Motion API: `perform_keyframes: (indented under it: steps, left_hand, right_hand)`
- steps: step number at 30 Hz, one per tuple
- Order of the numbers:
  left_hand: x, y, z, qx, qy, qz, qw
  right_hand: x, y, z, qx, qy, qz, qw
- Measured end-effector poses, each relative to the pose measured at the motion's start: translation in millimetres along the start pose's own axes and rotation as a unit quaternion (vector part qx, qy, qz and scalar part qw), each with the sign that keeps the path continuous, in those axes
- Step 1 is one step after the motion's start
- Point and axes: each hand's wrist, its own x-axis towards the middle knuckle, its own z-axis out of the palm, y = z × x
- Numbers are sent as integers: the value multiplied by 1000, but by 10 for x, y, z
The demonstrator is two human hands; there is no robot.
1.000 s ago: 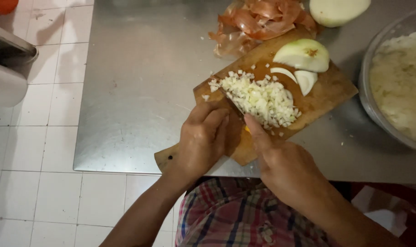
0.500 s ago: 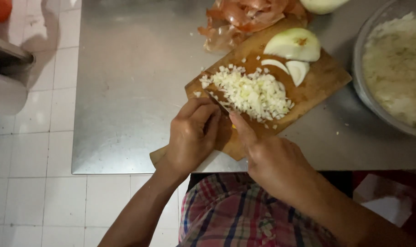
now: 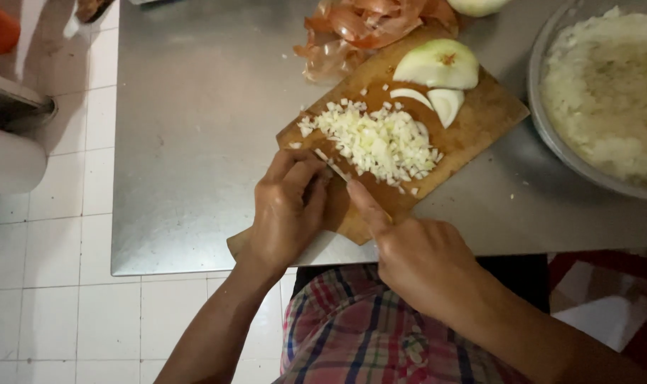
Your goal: Dicing an onion on a wooden cutting board using a knife
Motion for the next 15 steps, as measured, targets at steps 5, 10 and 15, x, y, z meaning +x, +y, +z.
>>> perform_keyframes:
  steps: [5,10,15]
  left_hand:
    - [3,61,134,37,48,13,998]
    - [-41,88,216,55,84,26,995]
    - [-21,90,176,54,69,30,996]
  right_hand:
    - [26,80,-188,172,6,50,984]
    - [-163,55,-13,204,33,34,978]
    - [-98,-18,112,61,-16,35,997]
